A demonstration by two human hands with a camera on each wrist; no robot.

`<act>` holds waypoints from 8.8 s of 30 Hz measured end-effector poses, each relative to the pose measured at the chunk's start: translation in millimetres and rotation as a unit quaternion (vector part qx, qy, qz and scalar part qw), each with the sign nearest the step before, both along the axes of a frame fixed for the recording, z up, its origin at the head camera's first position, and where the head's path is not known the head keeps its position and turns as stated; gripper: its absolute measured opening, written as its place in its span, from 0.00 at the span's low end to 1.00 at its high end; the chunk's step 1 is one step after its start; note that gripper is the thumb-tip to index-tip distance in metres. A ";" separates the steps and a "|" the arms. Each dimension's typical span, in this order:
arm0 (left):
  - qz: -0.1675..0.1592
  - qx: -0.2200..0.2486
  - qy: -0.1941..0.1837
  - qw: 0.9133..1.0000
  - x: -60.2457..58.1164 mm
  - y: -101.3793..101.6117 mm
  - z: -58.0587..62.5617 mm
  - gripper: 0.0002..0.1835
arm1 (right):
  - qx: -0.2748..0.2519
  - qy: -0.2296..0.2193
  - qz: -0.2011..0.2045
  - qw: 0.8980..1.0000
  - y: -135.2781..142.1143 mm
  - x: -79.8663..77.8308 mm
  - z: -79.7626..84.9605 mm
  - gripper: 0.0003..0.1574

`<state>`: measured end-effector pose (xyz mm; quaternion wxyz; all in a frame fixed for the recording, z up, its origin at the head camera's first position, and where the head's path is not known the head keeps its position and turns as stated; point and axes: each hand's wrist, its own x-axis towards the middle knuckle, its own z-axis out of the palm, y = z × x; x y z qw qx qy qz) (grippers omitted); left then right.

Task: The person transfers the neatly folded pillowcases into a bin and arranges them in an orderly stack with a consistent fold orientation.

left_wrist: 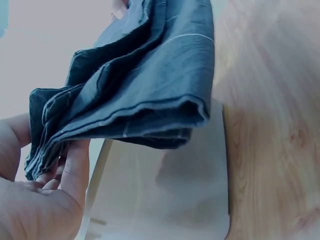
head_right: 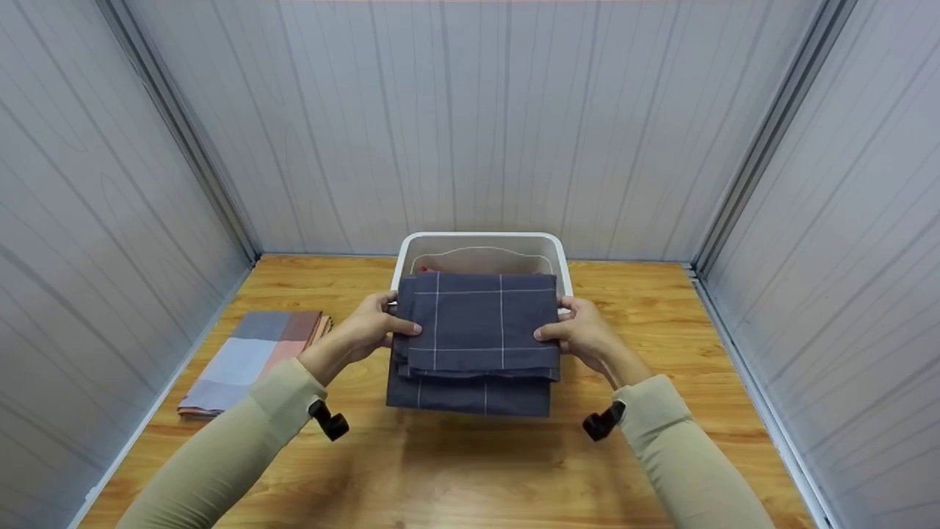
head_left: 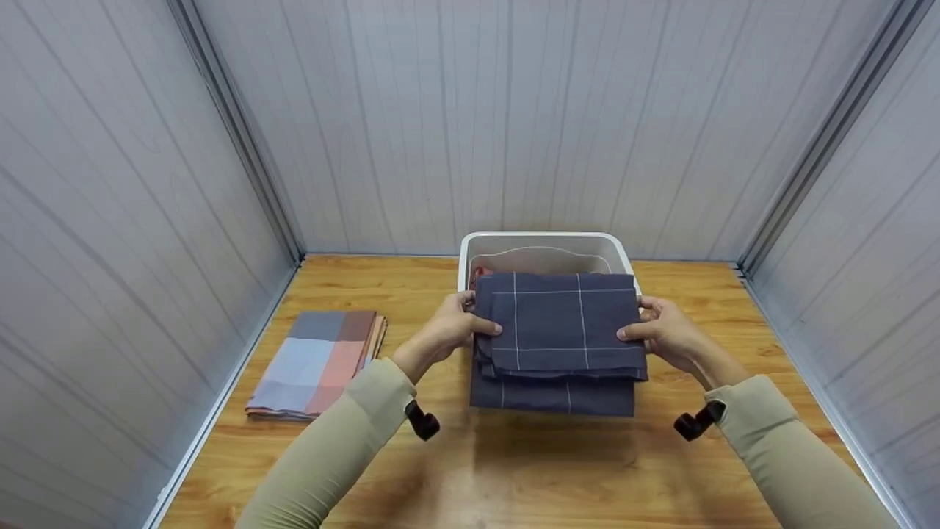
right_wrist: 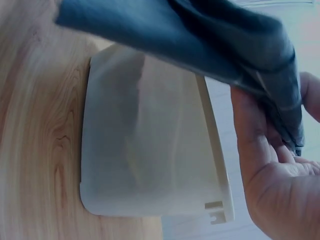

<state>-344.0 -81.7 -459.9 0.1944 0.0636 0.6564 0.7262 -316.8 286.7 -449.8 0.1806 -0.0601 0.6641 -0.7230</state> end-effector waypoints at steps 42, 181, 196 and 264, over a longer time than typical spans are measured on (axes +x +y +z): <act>0.073 -0.043 0.062 0.995 -41.3 -0.7 31.2 0.27 | 0.044 0.040 -0.032 0.998 -8.5 -30.9 41.7 0.37; 0.121 -0.196 0.128 0.965 -71.5 -84.1 15.0 0.33 | 0.225 0.209 -0.041 0.951 -61.5 -81.9 3.9 0.34; 0.082 -0.187 0.087 0.975 -47.3 -114.0 -13.4 0.35 | 0.292 0.273 0.013 0.917 -70.3 -76.0 -22.6 0.33; 0.194 -0.340 0.157 0.907 14.9 -288.6 -99.7 0.38 | 0.334 0.284 0.033 0.898 -81.2 -74.7 -33.3 0.10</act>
